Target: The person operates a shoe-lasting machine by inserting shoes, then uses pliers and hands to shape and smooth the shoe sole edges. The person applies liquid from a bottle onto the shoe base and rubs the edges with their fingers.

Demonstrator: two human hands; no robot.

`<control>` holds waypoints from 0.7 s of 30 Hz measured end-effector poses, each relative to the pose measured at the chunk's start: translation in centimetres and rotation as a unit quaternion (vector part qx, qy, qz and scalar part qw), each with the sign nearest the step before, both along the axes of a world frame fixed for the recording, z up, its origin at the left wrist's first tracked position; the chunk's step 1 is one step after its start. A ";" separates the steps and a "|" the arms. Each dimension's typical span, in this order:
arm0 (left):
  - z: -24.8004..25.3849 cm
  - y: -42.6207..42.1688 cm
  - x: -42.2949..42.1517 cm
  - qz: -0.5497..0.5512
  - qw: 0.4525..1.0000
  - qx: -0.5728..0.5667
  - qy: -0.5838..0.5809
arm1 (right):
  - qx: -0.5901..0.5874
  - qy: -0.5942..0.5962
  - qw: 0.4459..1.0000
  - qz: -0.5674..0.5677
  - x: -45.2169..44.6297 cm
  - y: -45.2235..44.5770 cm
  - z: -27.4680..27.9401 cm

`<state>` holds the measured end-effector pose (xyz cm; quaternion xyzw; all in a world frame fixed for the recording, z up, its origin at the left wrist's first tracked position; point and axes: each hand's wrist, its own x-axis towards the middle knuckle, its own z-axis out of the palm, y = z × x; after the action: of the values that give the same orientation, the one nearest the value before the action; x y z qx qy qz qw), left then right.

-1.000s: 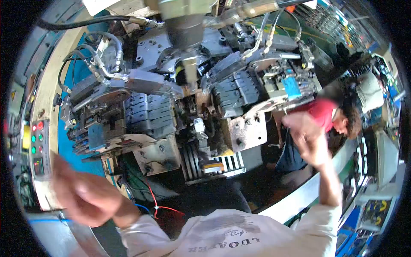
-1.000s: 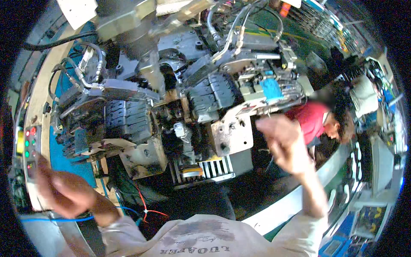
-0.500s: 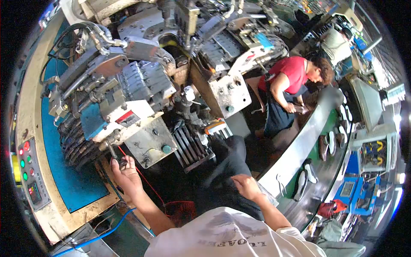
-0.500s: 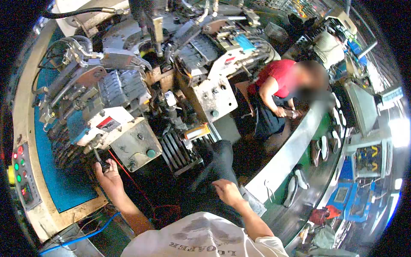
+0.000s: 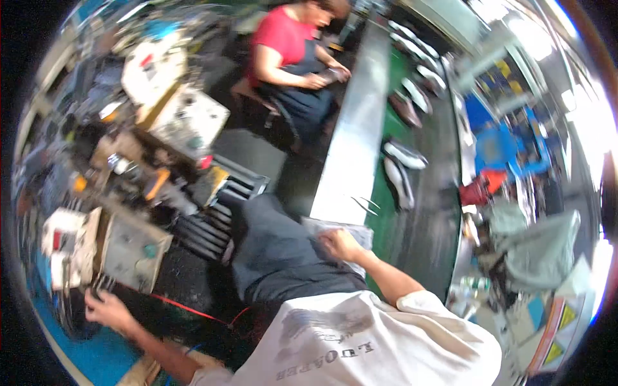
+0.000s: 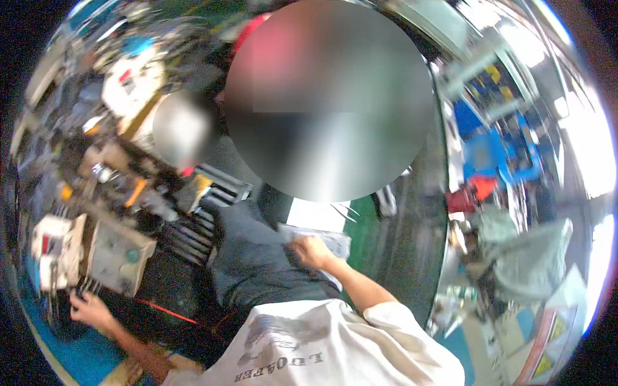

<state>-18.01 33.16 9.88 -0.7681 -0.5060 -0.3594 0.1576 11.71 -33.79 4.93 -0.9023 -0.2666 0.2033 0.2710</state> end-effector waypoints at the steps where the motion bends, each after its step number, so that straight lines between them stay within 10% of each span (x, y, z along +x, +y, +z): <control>1: -0.4 1.3 -0.9 -0.010 1.000 0.014 0.027 | -0.011 -0.017 1.000 -0.017 0.4 -3.1 -2.0; 10: 2.0 -4.7 -1.3 -0.012 0.992 -0.062 0.113 | -0.150 -0.191 0.902 -0.357 4.8 -31.3 -8.6; 14: -4.4 -7.3 -4.9 -0.220 0.959 -0.112 0.140 | -0.103 -0.174 0.884 -0.422 14.1 -36.7 -11.7; 16: -7.6 -12.2 -5.3 -0.155 0.907 -0.376 0.106 | -0.109 -0.169 0.894 -0.400 19.0 -37.0 -12.9; 21: -10.9 -26.8 -3.3 -0.224 0.802 -0.553 -0.036 | -0.198 0.017 0.911 -0.361 28.2 -33.2 -11.3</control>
<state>-21.35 6.37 -0.97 -0.8031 -0.4382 -0.0714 -0.3975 39.93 -66.99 -6.37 -0.9685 0.1274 0.1558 0.1463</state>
